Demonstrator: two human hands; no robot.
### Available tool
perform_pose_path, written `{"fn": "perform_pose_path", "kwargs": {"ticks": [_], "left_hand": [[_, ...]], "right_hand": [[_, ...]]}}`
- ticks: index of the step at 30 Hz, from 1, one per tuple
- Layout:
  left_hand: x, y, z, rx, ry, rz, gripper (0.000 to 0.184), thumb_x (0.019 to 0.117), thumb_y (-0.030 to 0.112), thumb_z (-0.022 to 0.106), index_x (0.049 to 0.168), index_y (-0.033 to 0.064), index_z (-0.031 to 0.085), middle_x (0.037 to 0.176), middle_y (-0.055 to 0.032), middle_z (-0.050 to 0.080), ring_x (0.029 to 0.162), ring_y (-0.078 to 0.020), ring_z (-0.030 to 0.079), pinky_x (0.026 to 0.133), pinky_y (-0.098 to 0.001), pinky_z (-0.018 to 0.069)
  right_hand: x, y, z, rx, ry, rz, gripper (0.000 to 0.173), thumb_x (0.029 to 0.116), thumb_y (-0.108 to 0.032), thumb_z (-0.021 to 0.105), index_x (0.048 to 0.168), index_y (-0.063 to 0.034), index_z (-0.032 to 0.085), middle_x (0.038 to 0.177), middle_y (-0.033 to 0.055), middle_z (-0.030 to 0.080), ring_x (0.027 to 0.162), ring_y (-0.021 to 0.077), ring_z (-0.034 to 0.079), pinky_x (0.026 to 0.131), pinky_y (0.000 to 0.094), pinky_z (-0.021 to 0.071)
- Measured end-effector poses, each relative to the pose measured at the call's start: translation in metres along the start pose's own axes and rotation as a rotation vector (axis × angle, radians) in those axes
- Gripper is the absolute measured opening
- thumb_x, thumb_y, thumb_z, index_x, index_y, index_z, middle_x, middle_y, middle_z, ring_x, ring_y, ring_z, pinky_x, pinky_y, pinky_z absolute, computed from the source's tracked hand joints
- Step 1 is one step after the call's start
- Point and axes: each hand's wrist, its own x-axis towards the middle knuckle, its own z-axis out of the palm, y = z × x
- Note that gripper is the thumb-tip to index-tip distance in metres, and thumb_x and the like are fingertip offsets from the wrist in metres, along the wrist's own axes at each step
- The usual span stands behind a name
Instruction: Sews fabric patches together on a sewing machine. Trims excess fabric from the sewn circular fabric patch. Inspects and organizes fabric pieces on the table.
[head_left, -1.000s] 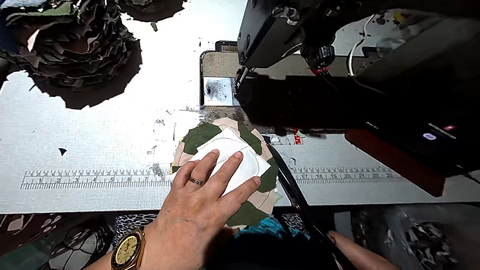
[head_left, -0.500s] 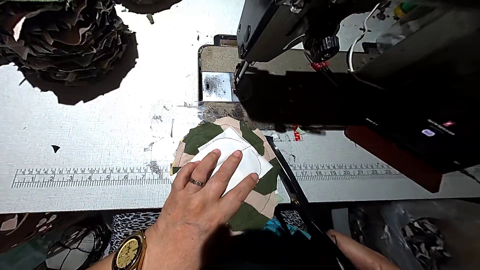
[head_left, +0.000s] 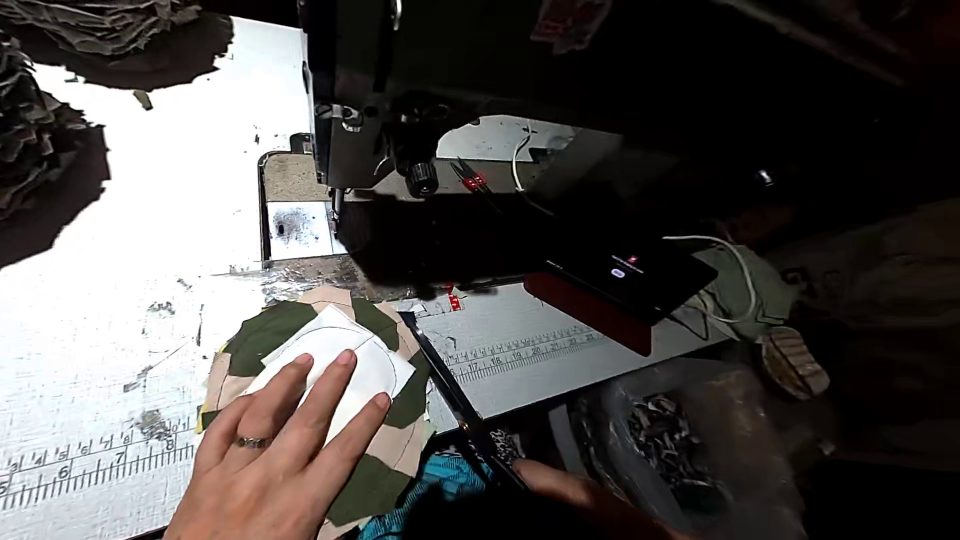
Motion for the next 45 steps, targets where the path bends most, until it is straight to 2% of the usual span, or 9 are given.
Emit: {"fn": "perform_pose_path", "kwargs": {"ticks": [2, 9, 15, 17, 21, 26, 31, 37, 45], "left_hand": [[-0.001, -0.001, 0.001, 0.01, 0.01, 0.01, 0.061, 0.0946, 0.031, 0.057, 0.154, 0.0363, 0.045, 0.165, -0.0095, 0.037, 0.147, -0.0403, 0.038, 0.103, -0.0583, 0.0366], [-0.002, -0.003, 0.0, 0.015, -0.002, 0.026, 0.06, 0.0958, 0.027, 0.056, 0.154, 0.0364, 0.045, 0.165, -0.009, 0.038, 0.147, -0.0398, 0.038, 0.103, -0.0581, 0.0364], [-0.003, -0.004, -0.004, -0.004, -0.05, 0.017, 0.061, 0.0949, 0.029, 0.057, 0.155, 0.0352, 0.045, 0.165, -0.0122, 0.037, 0.147, -0.0437, 0.037, 0.105, -0.0608, 0.0344], [-0.001, -0.003, -0.002, -0.01, -0.029, 0.022, 0.06, 0.0951, 0.031, 0.057, 0.154, 0.0353, 0.046, 0.163, -0.0125, 0.039, 0.145, -0.0438, 0.038, 0.104, -0.0608, 0.0353], [-0.004, -0.003, 0.008, 0.015, 0.124, 0.023, 0.053, 0.0928, 0.038, 0.056, 0.146, 0.0368, 0.054, 0.159, -0.0072, 0.046, 0.144, -0.039, 0.042, 0.102, -0.0592, 0.0394], [-0.004, -0.001, 0.01, 0.004, 0.143, 0.035, 0.052, 0.093, 0.032, 0.051, 0.145, 0.0353, 0.057, 0.162, -0.0076, 0.042, 0.149, -0.0364, 0.036, 0.107, -0.0592, 0.0348], [-0.002, -0.001, 0.008, -0.054, 0.151, 0.063, 0.045, 0.0971, 0.032, 0.05, 0.141, 0.0352, 0.062, 0.159, -0.0078, 0.046, 0.148, -0.0386, 0.037, 0.107, -0.0601, 0.0359], [-0.004, -0.004, 0.006, -0.073, 0.133, 0.077, 0.045, 0.0965, 0.03, 0.052, 0.141, 0.0351, 0.062, 0.16, -0.007, 0.045, 0.149, -0.037, 0.036, 0.108, -0.0588, 0.0355], [-0.005, -0.005, 0.003, -0.039, 0.109, 0.069, 0.046, 0.0956, 0.027, 0.051, 0.139, 0.0351, 0.063, 0.159, -0.008, 0.046, 0.151, -0.0344, 0.035, 0.111, -0.0604, 0.0331]], "right_hand": [[0.002, 0.008, -0.001, -0.012, -0.03, -0.078, 0.07, 0.0988, -0.067, 0.045, 0.108, 0.0005, 0.06, 0.087, 0.0085, 0.059, 0.078, 0.0114, 0.059, 0.068, 0.0296, 0.0515], [0.012, 0.024, -0.001, 0.077, -0.003, -0.241, 0.052, 0.1034, -0.055, 0.049, 0.103, -0.0041, 0.057, 0.081, 0.0035, 0.055, 0.073, 0.006, 0.056, 0.064, 0.0218, 0.0483], [0.009, 0.017, -0.002, 0.181, 0.033, -0.169, 0.039, 0.1027, -0.047, 0.057, 0.095, -0.0089, 0.057, 0.076, -0.0019, 0.053, 0.067, 0.0024, 0.052, 0.058, 0.0189, 0.0438], [0.005, 0.017, -0.003, 0.156, 0.033, -0.141, 0.043, 0.1019, -0.052, 0.055, 0.096, -0.0091, 0.058, 0.077, -0.0018, 0.054, 0.067, 0.0024, 0.053, 0.059, 0.0193, 0.0448], [0.0, 0.025, -0.009, 0.1, -0.096, -0.118, 0.059, 0.0995, -0.064, 0.049, 0.111, -0.0062, 0.058, 0.086, -0.0003, 0.058, 0.076, 0.0023, 0.058, 0.067, 0.0214, 0.0508], [-0.013, 0.015, -0.02, 0.029, -0.172, 0.009, 0.083, 0.0904, -0.078, 0.047, 0.125, -0.0028, 0.056, 0.098, 0.004, 0.063, 0.091, 0.0073, 0.062, 0.078, 0.029, 0.0535], [-0.008, 0.011, -0.019, -0.009, -0.133, -0.006, 0.072, 0.0933, -0.074, 0.048, 0.113, -0.006, 0.059, 0.09, 0.0014, 0.059, 0.084, 0.0052, 0.059, 0.072, 0.0267, 0.0504], [0.002, 0.011, -0.014, 0.085, -0.04, -0.045, 0.06, 0.0942, -0.069, 0.053, 0.107, -0.011, 0.062, 0.085, -0.0041, 0.059, 0.075, 0.0015, 0.058, 0.064, 0.0215, 0.0501], [-0.002, 0.007, -0.01, 0.069, -0.009, -0.057, 0.054, 0.0993, -0.061, 0.052, 0.103, -0.0076, 0.061, 0.084, -0.0032, 0.058, 0.075, 0.0002, 0.056, 0.065, 0.0211, 0.0486]]}}
